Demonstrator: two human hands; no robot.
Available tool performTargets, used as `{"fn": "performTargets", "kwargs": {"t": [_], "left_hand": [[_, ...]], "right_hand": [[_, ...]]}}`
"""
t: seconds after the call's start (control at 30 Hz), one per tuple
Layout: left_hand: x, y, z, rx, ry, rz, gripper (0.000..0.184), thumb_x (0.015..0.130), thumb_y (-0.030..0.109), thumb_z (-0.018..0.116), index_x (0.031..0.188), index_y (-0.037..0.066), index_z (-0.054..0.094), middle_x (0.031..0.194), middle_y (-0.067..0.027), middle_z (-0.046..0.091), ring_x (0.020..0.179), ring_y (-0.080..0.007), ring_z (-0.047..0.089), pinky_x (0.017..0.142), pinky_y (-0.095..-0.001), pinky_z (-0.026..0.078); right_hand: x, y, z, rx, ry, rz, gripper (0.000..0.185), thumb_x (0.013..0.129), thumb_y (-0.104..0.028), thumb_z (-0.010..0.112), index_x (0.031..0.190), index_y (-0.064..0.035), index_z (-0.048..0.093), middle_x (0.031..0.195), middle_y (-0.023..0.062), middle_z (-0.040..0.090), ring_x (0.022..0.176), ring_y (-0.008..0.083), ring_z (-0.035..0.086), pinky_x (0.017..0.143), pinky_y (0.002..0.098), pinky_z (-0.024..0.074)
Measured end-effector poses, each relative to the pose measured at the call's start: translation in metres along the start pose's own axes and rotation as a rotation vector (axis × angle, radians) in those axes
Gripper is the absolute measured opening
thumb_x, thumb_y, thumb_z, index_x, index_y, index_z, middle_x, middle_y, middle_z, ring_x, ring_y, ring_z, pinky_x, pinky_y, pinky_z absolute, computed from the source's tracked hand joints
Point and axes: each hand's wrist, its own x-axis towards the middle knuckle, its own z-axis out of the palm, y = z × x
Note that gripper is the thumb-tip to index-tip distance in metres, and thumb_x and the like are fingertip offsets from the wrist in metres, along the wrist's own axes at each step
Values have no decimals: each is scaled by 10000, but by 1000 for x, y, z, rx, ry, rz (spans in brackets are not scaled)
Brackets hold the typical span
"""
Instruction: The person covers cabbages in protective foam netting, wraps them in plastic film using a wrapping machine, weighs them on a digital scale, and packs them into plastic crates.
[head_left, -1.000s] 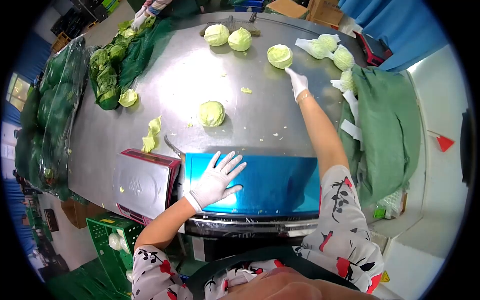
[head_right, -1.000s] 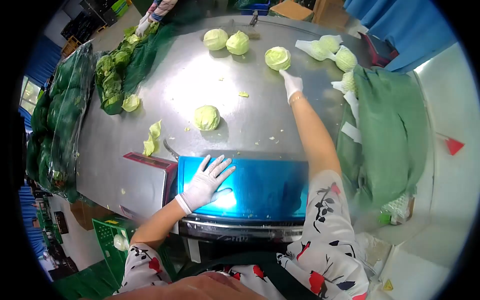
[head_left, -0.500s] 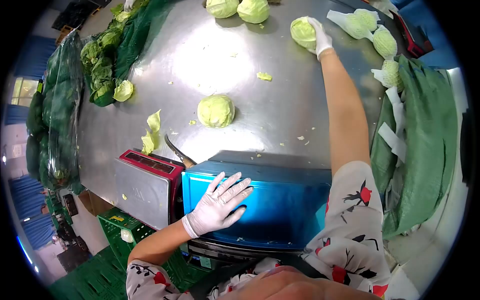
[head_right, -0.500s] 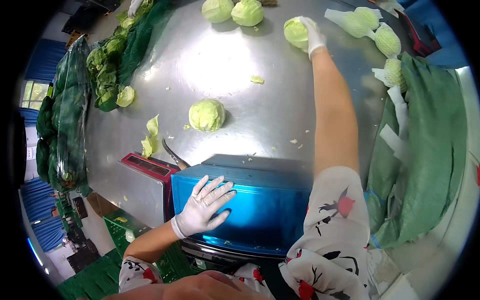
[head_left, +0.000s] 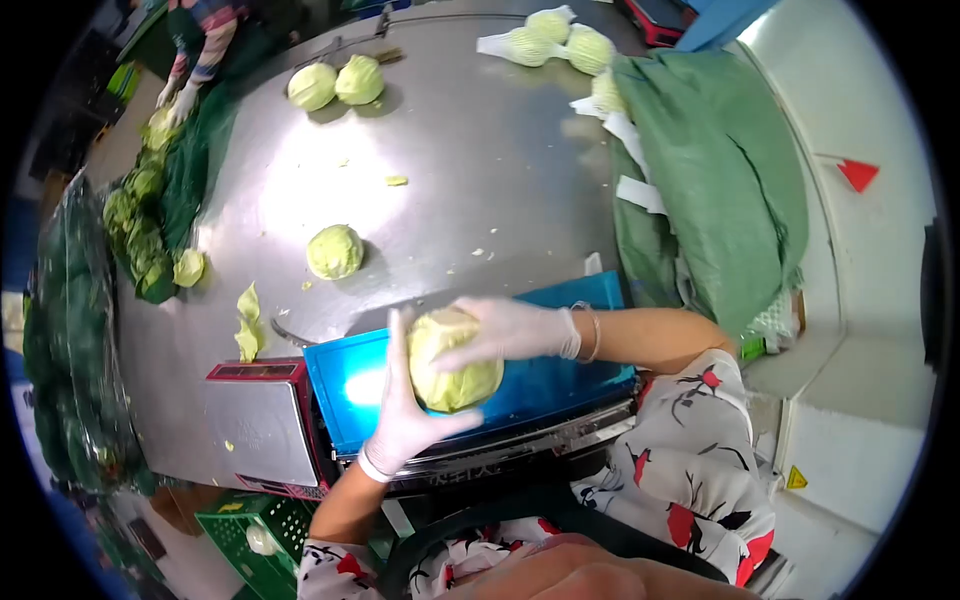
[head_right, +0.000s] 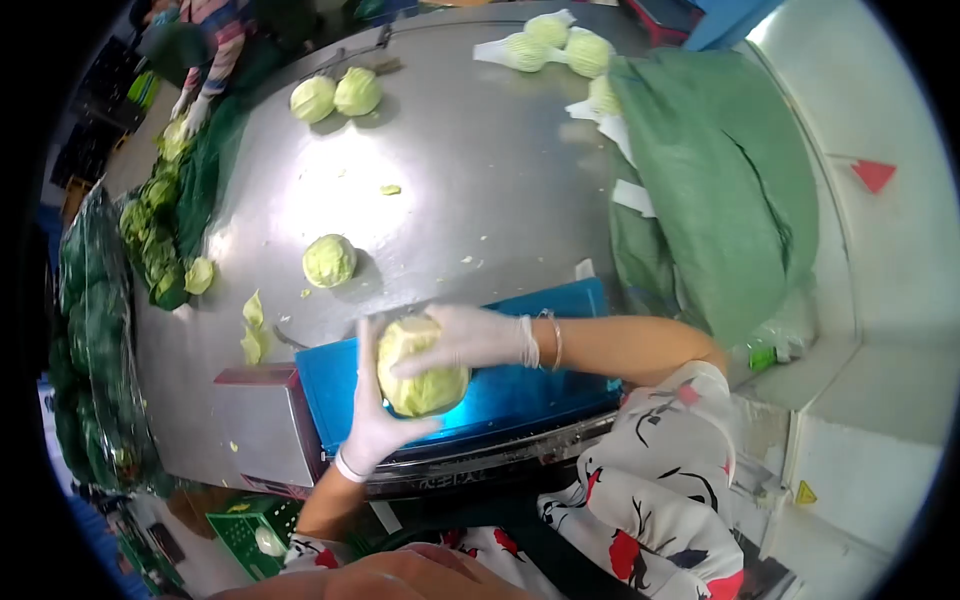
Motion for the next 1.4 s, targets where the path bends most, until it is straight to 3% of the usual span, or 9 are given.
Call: {"fn": "performTargets", "kwargs": {"t": [0.1,0.27,0.37,0.63,0.83,0.97,1.13,1.27,1.4], "left_hand": [[-12,4,15,296,-16,18,1206,557,233,934,1502,20,216,1473,-234,337,1369,-375,377,1146,-442,329],[-38,15,33,344,74,34,1072,563,230,929,1421,35,317,1388,-235,384,1311,-405,407,1114,-454,363],[-54,20,43,404,94,29,1070,552,270,927,1410,29,336,1373,-235,392,1284,-403,424,1109,-456,361],[-62,24,22,490,91,-68,681,759,258,776,1340,36,500,1319,-200,559,1276,-378,492,1122,-492,327],[-63,42,11,387,279,73,485,846,184,701,1301,62,583,1294,-182,609,1300,-375,502,1131,-497,316],[-67,63,19,-10,317,148,437,912,37,577,1344,-20,544,1316,-185,601,1262,-277,549,1081,-378,398],[-99,75,61,-377,93,216,707,976,96,566,1558,3,177,1592,-178,263,1463,-248,285,1183,-345,235],[-138,59,67,-574,170,-9,388,966,43,586,1346,-31,562,1419,-167,528,1384,-260,422,1152,-359,310],[-172,66,54,-643,110,-63,140,979,64,575,1036,-27,665,1091,-98,686,1094,-183,615,1021,-330,442]], "right_hand": [[-3,57,-50,258,-117,69,420,1015,-344,519,1205,11,634,996,127,706,856,181,680,721,313,554],[-18,166,-229,-1193,999,595,225,820,-208,617,948,-64,733,965,183,713,914,359,696,806,440,548],[-28,261,-305,-1857,512,902,266,870,-190,605,1062,-77,752,1088,122,725,1041,295,690,904,484,517],[-43,125,-239,-1355,922,101,246,932,-218,593,1125,-92,678,1018,92,709,903,282,676,794,431,529],[-117,-57,-105,365,958,-805,201,950,-122,641,1113,-12,597,934,25,643,762,89,615,688,221,509],[-119,-22,-13,866,195,-643,138,981,-144,595,1014,-17,637,904,11,640,778,86,607,742,237,509],[-97,-12,159,-306,935,-764,154,867,-100,715,1017,-66,736,1141,82,666,1098,204,590,963,341,457],[-106,-3,193,-595,1243,-719,94,872,-79,705,952,-30,694,1078,95,671,1029,225,625,1011,413,429],[-132,28,190,896,582,-470,181,975,-47,577,1120,55,608,1025,71,683,920,129,636,857,275,518]]}}
